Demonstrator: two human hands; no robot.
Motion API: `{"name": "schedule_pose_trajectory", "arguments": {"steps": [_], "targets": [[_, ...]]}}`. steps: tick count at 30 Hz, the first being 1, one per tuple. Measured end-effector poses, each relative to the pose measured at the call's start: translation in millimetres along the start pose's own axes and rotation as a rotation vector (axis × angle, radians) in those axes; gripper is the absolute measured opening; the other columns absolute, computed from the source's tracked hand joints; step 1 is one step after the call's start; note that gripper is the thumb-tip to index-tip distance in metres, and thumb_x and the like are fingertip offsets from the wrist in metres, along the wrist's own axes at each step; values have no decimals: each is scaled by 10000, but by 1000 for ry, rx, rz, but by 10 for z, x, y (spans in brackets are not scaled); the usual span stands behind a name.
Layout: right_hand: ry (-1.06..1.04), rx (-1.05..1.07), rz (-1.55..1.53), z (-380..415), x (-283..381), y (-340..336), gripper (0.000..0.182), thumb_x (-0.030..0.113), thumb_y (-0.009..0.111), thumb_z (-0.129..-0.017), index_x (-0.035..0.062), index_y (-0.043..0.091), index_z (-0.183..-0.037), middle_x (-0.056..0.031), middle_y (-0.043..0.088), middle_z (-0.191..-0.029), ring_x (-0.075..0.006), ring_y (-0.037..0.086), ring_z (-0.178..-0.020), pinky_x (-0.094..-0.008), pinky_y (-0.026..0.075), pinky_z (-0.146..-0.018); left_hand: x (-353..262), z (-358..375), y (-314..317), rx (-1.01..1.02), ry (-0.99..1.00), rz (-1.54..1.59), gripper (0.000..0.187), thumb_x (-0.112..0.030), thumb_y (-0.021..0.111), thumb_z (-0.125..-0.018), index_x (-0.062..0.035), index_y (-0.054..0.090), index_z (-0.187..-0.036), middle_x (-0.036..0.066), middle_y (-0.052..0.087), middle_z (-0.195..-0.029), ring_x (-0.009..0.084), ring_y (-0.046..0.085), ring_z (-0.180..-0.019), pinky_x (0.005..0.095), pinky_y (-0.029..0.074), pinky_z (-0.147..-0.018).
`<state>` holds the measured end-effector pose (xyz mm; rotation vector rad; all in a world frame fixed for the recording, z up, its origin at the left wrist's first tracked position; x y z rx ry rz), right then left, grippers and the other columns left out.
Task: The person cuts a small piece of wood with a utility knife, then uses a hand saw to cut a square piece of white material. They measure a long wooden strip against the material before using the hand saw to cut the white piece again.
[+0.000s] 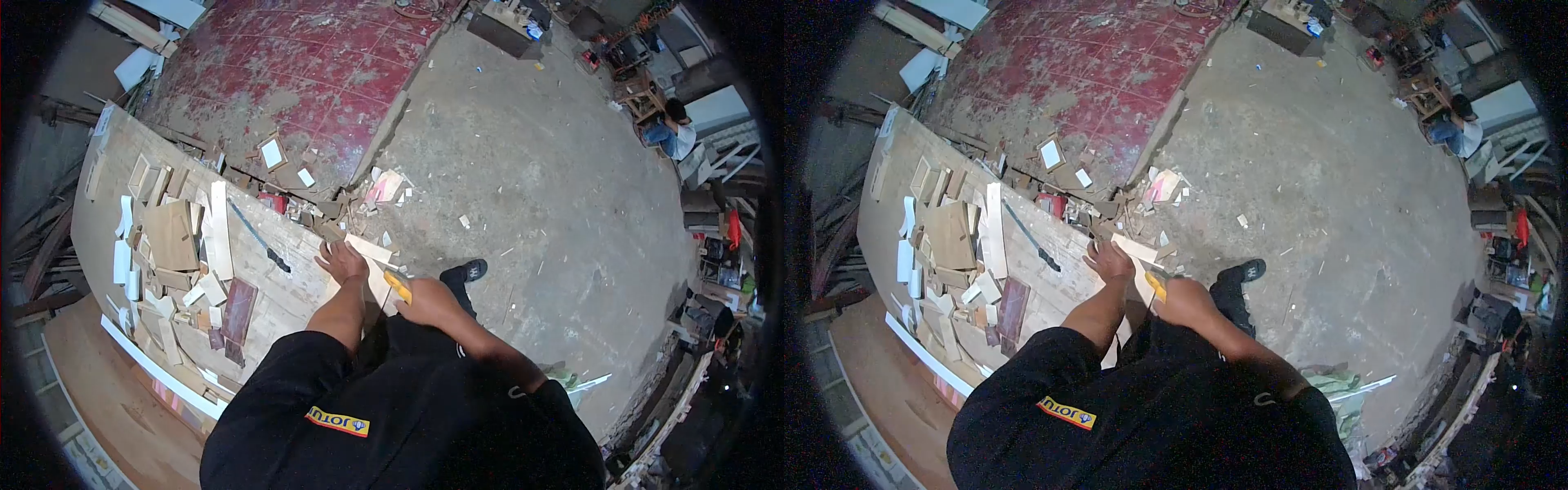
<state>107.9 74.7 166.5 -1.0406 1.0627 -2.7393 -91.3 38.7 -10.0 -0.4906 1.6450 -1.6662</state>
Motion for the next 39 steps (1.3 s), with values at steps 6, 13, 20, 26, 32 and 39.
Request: {"name": "schedule_pose_trajectory", "arguments": {"steps": [6,13,20,26,32,39], "targets": [[72,83,34,573,509,-634,467,416,696,-815,-43,711,-905,-264,700,-889,-425,689,-865,-502,546,-798,1,-22,6,6,-8,-13,317,-281,375,-1026,-77,584,-1149,118,549,-1273,321,267,-1434,626,71,-1188],[81,23,46,141,347,-319,398,352,695,-810,-38,711,-892,-260,699,-884,-424,690,-865,-498,549,-798,-23,7,-25,-33,3,14,307,-279,378,-1022,-91,578,-1159,117,549,-1279,323,266,-1435,621,64,-1194],[58,16,35,419,488,-375,352,316,675,-804,-28,711,-869,-266,698,-874,-436,689,-852,-504,552,-797,-37,-8,-80,48,-28,-18,310,-272,368,-1024,-102,562,-1194,105,543,-1298,310,251,-1442,612,54,-1197],[129,-8,13,268,371,-260,365,314,685,-795,-41,708,-877,-271,696,-870,-438,690,-851,-507,552,-796,-6,-18,-15,2,-25,-12,319,-277,366,-1024,-102,571,-1194,106,543,-1311,303,249,-1445,615,56,-1196],[77,9,7,375,295,-514,398,329,697,-785,-56,707,-883,-275,694,-866,-439,689,-851,-511,547,-802,-11,-46,24,26,-25,-9,337,-289,360,-1020,-96,592,-1170,105,541,-1320,307,269,-1436,621,58,-1193],[130,30,13,226,289,-428,412,341,695,-790,-60,707,-884,-273,693,-861,-438,687,-851,-504,548,-807,-3,-19,-12,-7,-6,-14,345,-293,350,-1023,-97,596,-1165,107,546,-1302,320,275,-1425,619,66,-1189]]}}
Point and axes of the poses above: each hand's wrist, its own z-axis away from the middle knuckle, its own y-axis out of the palm, x = y × z, the point moved 4 cm from there along -z, towards the middle knuckle
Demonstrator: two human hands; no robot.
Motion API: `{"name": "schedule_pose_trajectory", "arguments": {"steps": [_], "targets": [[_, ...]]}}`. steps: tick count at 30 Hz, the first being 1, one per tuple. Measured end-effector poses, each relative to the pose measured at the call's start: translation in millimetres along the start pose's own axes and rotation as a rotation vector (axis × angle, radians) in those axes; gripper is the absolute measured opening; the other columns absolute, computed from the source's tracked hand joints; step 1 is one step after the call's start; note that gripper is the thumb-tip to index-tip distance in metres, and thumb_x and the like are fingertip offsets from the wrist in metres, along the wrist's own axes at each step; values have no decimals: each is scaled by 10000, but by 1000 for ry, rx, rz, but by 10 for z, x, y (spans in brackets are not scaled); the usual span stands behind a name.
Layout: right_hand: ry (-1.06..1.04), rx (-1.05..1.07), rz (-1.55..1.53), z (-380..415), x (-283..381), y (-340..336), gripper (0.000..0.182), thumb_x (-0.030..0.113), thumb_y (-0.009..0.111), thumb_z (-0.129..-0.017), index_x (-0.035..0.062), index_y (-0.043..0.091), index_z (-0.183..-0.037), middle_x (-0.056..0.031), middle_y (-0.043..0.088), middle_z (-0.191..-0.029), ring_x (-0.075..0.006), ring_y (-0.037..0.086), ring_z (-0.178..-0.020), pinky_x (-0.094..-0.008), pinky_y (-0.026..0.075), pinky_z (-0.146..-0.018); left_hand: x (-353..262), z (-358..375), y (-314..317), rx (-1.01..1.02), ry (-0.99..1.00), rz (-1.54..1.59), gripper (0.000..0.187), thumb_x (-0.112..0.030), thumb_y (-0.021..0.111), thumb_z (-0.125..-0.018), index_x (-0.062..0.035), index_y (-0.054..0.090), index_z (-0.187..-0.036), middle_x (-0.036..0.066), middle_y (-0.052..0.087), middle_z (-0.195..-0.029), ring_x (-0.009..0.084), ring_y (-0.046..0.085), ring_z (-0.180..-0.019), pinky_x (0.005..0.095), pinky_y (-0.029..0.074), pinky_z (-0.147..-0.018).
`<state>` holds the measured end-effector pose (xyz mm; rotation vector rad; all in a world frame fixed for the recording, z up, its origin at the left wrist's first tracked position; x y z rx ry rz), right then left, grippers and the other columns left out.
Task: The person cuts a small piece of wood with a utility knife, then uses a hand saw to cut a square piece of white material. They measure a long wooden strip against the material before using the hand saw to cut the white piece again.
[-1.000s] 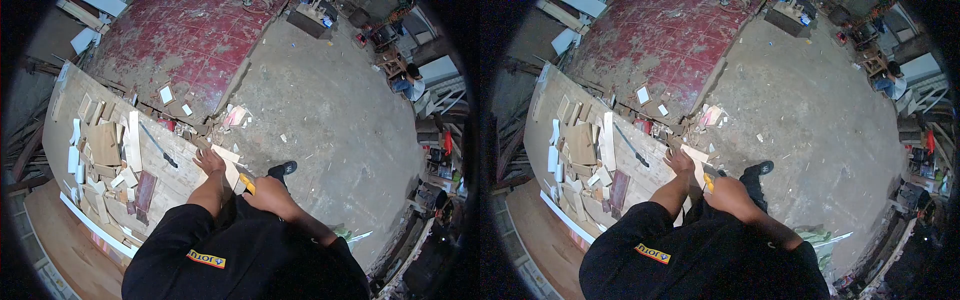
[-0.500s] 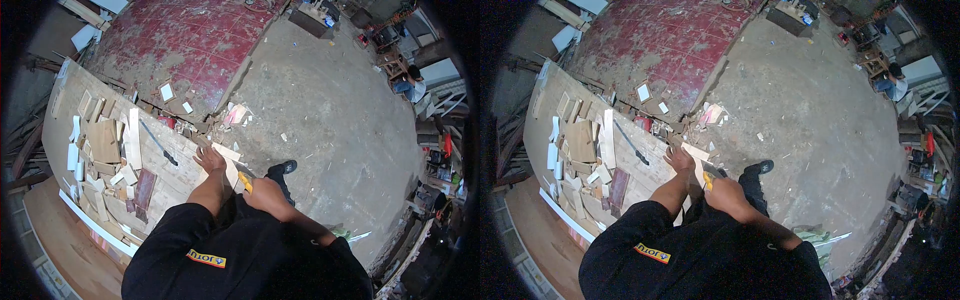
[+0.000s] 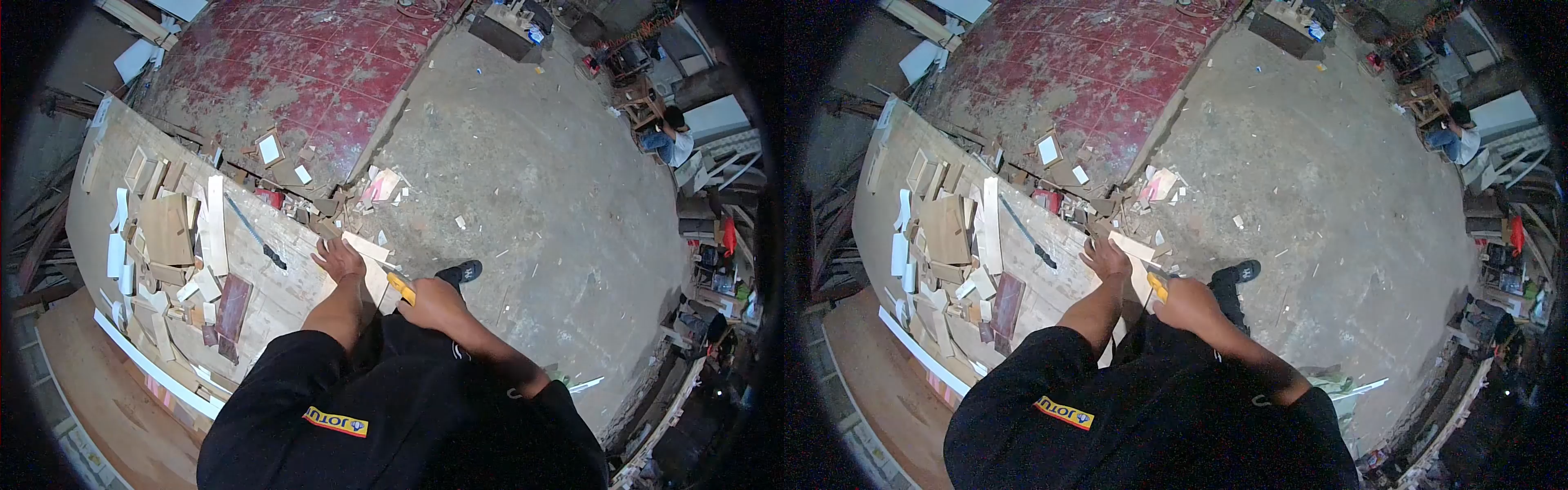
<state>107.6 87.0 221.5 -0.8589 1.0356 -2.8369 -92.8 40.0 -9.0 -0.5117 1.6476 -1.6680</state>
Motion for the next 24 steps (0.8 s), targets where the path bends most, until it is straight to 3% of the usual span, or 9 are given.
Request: {"name": "schedule_pose_trajectory", "arguments": {"steps": [7,14,18,21,24], "targets": [[-79,12,37,265,224,-171,416,349,710,-782,-53,709,-887,-272,698,-880,-438,688,-860,-499,548,-816,25,10,-3,19,-12,-8,325,-285,375,-1017,-95,596,-1161,104,555,-1285,319,273,-1425,621,60,-1186],[-20,28,70,-57,-13,158,417,348,716,-775,-47,717,-907,-273,700,-911,-432,690,-884,-486,549,-831,40,26,36,-6,10,27,287,-273,418,-999,-95,595,-1140,98,555,-1294,322,267,-1425,625,53,-1187],[22,68,110,19,-21,-33,442,374,725,-776,-43,720,-921,-268,704,-931,-432,690,-894,-487,551,-829,29,12,16,3,12,64,262,-254,477,-959,-115,597,-1145,96,562,-1289,329,267,-1421,628,53,-1187],[75,63,98,35,-137,-112,486,412,743,-775,-48,717,-930,-269,704,-937,-430,690,-898,-484,552,-833,-14,4,-64,36,13,38,281,-265,394,-1010,-109,575,-1159,123,539,-1290,339,289,-1408,648,112,-1165],[108,89,126,10,-305,-40,511,433,756,-775,-51,715,-934,-273,703,-939,-427,691,-903,-488,551,-835,-18,8,-77,70,-9,21,279,-266,395,-1013,-117,565,-1177,115,532,-1301,336,280,-1411,647,115,-1164]]}}
Point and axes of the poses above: each hand's wrist, its own z-axis away from the middle knuckle, its own y-axis out of the palm, x = y × z, the point moved 4 cm from there along -z, towards the middle knuckle
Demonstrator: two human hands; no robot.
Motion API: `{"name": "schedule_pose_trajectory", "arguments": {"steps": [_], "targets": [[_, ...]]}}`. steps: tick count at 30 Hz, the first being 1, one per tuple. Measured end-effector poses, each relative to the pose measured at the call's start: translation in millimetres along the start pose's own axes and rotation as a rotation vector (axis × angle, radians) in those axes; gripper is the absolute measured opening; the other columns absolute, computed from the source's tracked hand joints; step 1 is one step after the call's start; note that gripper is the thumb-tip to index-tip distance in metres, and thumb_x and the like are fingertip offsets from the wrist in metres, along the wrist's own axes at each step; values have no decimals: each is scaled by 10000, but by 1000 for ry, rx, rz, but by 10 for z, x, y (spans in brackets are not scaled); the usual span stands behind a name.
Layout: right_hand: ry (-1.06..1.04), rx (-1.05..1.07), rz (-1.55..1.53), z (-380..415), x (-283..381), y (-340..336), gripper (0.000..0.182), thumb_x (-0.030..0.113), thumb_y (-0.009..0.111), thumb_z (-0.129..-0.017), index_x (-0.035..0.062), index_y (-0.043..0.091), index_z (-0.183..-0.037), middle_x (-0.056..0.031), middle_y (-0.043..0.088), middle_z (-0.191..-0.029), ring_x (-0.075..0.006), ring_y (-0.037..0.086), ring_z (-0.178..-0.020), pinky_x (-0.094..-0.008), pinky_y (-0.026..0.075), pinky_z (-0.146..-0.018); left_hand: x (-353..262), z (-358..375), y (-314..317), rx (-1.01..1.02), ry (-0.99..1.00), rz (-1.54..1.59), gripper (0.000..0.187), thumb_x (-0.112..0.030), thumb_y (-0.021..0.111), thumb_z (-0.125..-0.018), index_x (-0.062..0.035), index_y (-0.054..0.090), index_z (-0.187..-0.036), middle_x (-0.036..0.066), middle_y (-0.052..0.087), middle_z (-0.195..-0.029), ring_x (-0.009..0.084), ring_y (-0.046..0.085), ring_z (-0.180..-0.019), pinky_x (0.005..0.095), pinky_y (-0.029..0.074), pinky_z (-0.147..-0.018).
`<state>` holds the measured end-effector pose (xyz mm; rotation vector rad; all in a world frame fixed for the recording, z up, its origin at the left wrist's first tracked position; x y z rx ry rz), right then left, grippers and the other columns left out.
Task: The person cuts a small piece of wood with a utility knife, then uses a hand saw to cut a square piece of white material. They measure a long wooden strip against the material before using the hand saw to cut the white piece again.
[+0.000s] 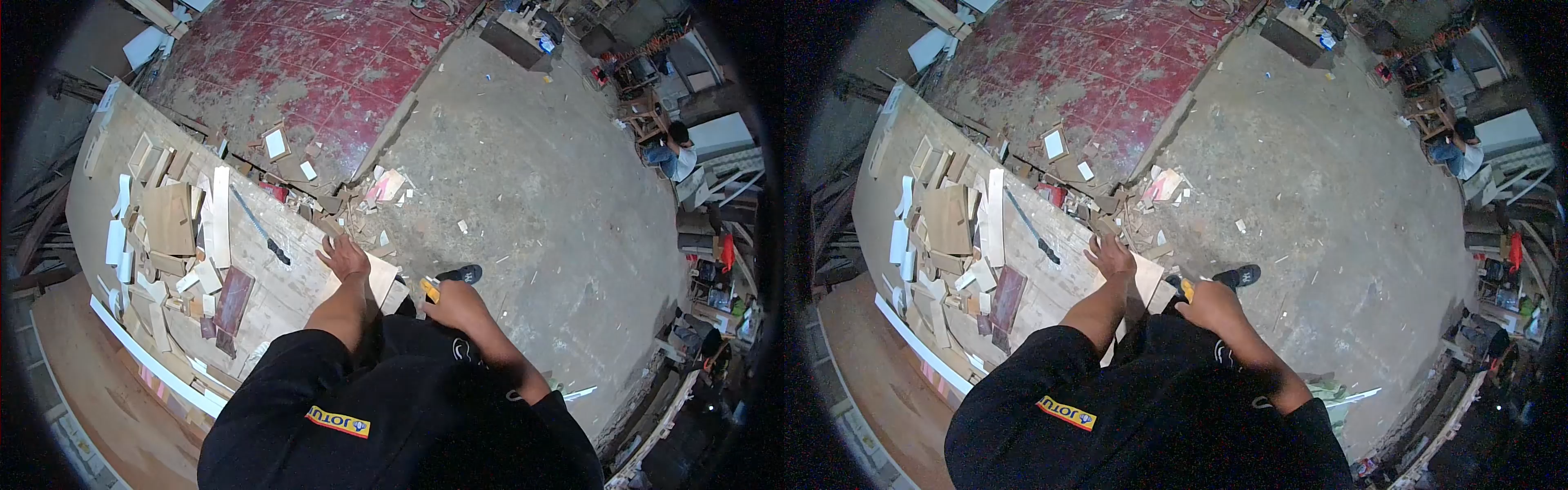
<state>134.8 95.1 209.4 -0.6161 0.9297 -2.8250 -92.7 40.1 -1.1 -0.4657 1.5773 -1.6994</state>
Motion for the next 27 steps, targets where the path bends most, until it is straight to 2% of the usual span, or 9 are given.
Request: {"name": "schedule_pose_trajectory", "arguments": {"steps": [1,3,7,9,11,19,21,26,27], "targets": [[26,8,8,1,-52,13,506,430,756,-777,-50,716,-932,-275,703,-940,-426,692,-907,-491,550,-836,2,3,32,3,-1,-1,279,-266,395,-1013,-117,565,-1177,115,532,-1301,336,280,-1411,647,115,-1164],[47,-29,-25,-10,-166,44,506,433,753,-779,-50,718,-924,-276,702,-939,-427,690,-912,-494,549,-836,8,-5,32,-76,10,28,274,-258,439,-992,-130,606,-1167,74,572,-1262,321,272,-1419,631,49,-1188],[115,-76,-64,-14,-378,-32,508,439,750,-780,-46,718,-926,-282,699,-936,-433,686,-920,-501,546,-834,13,-3,49,-77,2,42,285,-259,418,-1011,-135,609,-1182,72,571,-1259,320,273,-1418,633,51,-1187],[140,-79,-69,-9,-507,-82,514,435,752,-780,-43,711,-964,-286,696,-942,-436,684,-920,-504,545,-829,22,-4,57,-85,6,30,290,-260,432,-1003,-139,611,-1196,79,575,-1258,320,276,-1419,637,61,-1185],[166,-177,-93,10,-643,-154,513,432,753,-780,-39,706,-979,-284,696,-937,-438,685,-912,-502,545,-823,34,-14,76,-88,7,14,290,-258,442,-997,-138,611,-1199,82,579,-1254,321,282,-1417,639,68,-1185],[187,-355,-101,279,-778,-365,485,411,760,-792,-54,688,-908,-288,692,-915,-446,680,-904,-498,541,-819,30,3,99,-153,19,26,277,-241,495,-965,-124,617,-1185,84,584,-1250,327,321,-1393,646,92,-1182],[172,-362,-107,351,-809,-325,481,409,759,-794,-53,686,-909,-290,690,-919,-448,677,-906,-498,540,-818,27,20,74,-175,15,12,220,-231,480,-984,-147,616,-1135,61,581,-1247,326,351,-1378,633,144,-1169],[143,-401,-146,549,-1011,-260,478,399,759,-793,-54,681,-927,-300,682,-922,-455,669,-910,-497,534,-816,59,80,14,-194,26,79,334,-268,549,-942,-105,562,-1234,118,531,-1292,335,355,-1369,667,121,-1166],[139,-421,-152,600,-1067,-270,478,395,757,-794,-55,681,-935,-300,680,-918,-457,668,-908,-496,532,-815,71,101,-20,-263,69,147,371,-271,558,-938,-88,528,-1260,143,505,-1318,344,354,-1371,674,117,-1161]]}}
Point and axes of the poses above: each hand's wrist, its own z-axis away from the middle knuckle, its own y-axis out of the palm, x = y × z, the point moved 4 cm from there along -z, towards the middle knuckle
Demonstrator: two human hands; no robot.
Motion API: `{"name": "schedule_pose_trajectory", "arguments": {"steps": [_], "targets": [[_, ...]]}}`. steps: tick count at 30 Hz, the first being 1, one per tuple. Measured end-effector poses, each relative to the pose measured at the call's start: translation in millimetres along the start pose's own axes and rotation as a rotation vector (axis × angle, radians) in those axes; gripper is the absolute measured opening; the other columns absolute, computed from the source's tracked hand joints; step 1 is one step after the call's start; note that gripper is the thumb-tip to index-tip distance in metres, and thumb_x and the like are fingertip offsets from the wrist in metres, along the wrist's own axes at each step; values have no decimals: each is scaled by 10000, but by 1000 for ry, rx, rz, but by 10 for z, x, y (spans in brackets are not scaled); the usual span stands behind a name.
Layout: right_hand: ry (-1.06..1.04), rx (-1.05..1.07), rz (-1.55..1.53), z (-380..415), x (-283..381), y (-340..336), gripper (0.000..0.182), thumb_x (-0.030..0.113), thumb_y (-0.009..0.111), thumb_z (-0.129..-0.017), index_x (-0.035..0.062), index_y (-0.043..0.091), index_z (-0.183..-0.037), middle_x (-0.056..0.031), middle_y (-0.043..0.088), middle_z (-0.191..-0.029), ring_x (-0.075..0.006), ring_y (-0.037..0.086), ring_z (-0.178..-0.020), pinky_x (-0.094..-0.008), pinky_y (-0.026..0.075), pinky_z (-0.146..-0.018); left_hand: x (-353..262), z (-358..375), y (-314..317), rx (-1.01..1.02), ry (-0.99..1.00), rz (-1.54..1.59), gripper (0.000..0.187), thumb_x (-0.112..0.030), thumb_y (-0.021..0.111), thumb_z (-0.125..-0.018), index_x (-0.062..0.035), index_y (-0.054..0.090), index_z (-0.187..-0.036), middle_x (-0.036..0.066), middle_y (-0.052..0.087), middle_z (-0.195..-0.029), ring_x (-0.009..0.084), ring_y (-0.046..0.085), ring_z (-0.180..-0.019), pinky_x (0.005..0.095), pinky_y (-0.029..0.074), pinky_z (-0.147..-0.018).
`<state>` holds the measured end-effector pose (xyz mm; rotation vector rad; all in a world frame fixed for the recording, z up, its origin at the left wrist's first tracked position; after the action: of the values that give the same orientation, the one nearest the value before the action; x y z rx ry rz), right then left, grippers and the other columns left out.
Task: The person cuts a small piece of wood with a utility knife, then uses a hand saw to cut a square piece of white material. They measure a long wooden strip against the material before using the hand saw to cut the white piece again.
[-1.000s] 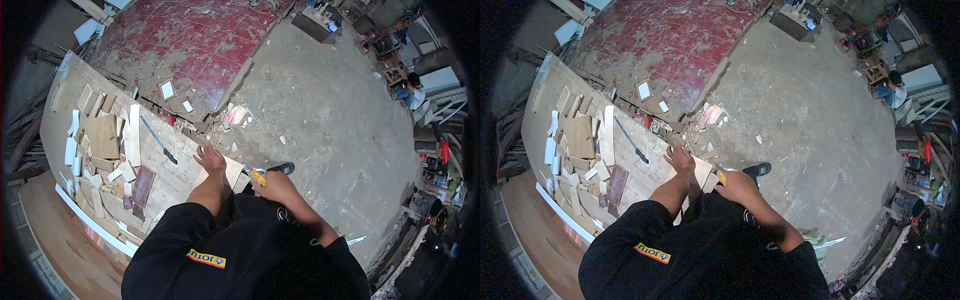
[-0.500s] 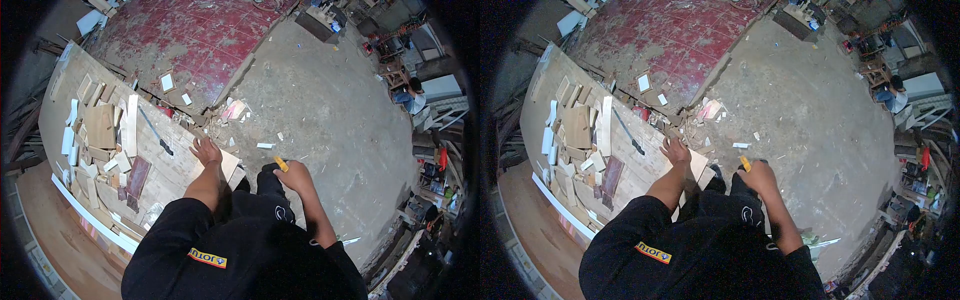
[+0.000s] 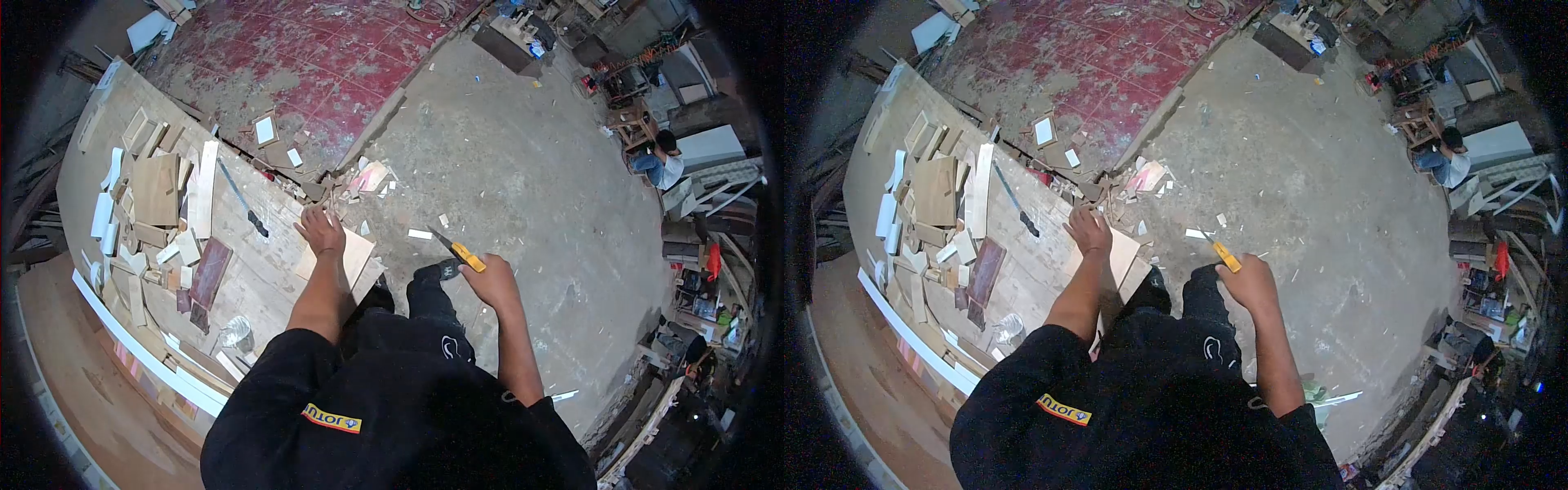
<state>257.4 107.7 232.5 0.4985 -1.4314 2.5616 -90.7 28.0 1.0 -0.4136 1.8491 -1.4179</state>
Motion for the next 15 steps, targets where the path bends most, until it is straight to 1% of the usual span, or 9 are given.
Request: {"name": "schedule_pose_trajectory", "arguments": {"steps": [1,5,7,8,10,11,12,14,15], "targets": [[-4,-21,-10,23,-55,-41,477,391,755,-794,-56,681,-944,-300,679,-914,-459,666,-905,-495,530,-814,-16,7,-31,-70,41,72,412,-274,568,-934,-70,494,-1285,167,479,-1343,353,354,-1374,681,112,-1156],[18,-25,-14,156,-194,-186,467,384,750,-799,-49,685,-960,-288,682,-923,-458,664,-908,-493,529,-812,-37,198,-240,-93,107,93,506,-305,599,-915,-37,445,-1316,204,428,-1399,388,320,-1398,712,85,-1139],[37,-45,17,167,-271,-195,461,384,748,-802,-45,684,-959,-279,683,-939,-456,661,-914,-490,530,-808,-42,358,-273,42,211,21,718,-456,641,-865,-23,411,-1389,242,319,-1521,451,215,-1454,760,39,-1106],[28,-45,14,157,-294,-185,461,384,748,-802,-45,684,-959,-279,683,-939,-456,661,-914,-490,530,-808,-61,463,-335,34,209,16,718,-456,641,-865,-23,411,-1389,242,319,-1521,451,215,-1454,760,39,-1106],[-5,-49,49,127,-311,-174,456,382,744,-805,-46,680,-949,-280,681,-942,-452,662,-918,-487,530,-808,-219,725,-478,272,154,-61,1028,-636,676,-761,-26,305,-1501,273,131,-1614,504,82,-1486,805,6,-1063],[-16,-46,48,111,-312,-162,456,382,744,-805,-46,680,-949,-280,681,-942,-452,662,-918,-487,530,-808,-196,844,-446,417,125,-108,1215,-742,675,-686,-55,199,-1567,284,-11,-1636,524,-15,-1492,819,-5,-1046],[-36,-37,28,105,-295,-150,444,374,751,-800,-41,688,-944,-276,677,-940,-444,662,-912,-478,528,-807,-179,978,-499,411,116,-112,1215,-742,675,-686,-55,199,-1567,284,-11,-1636,524,-15,-1492,819,-5,-1046],[-73,-32,9,64,-244,-177,433,366,759,-795,-37,695,-939,-273,674,-937,-437,661,-906,-469,526,-805,-237,1239,-549,604,231,-253,1289,-813,654,-669,-43,155,-1575,319,10,-1616,571,0,-1469,840,77,-1019],[-104,-10,3,57,-214,-177,438,373,749,-800,-37,689,-943,-273,677,-935,-439,664,-911,-479,527,-808,-278,1337,-644,675,217,-261,1237,-675,744,-680,-77,144,-1582,275,3,-1637,545,-11,-1484,832,90,-1035]]}}
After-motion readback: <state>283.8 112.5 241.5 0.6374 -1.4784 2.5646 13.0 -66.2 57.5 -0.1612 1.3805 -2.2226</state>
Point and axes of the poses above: each hand's wrist, its own z-axis away from the middle knuckle, its own y-axis out of the palm, x = y × z, the point moved 4 cm from there along -z, towards the middle knuckle
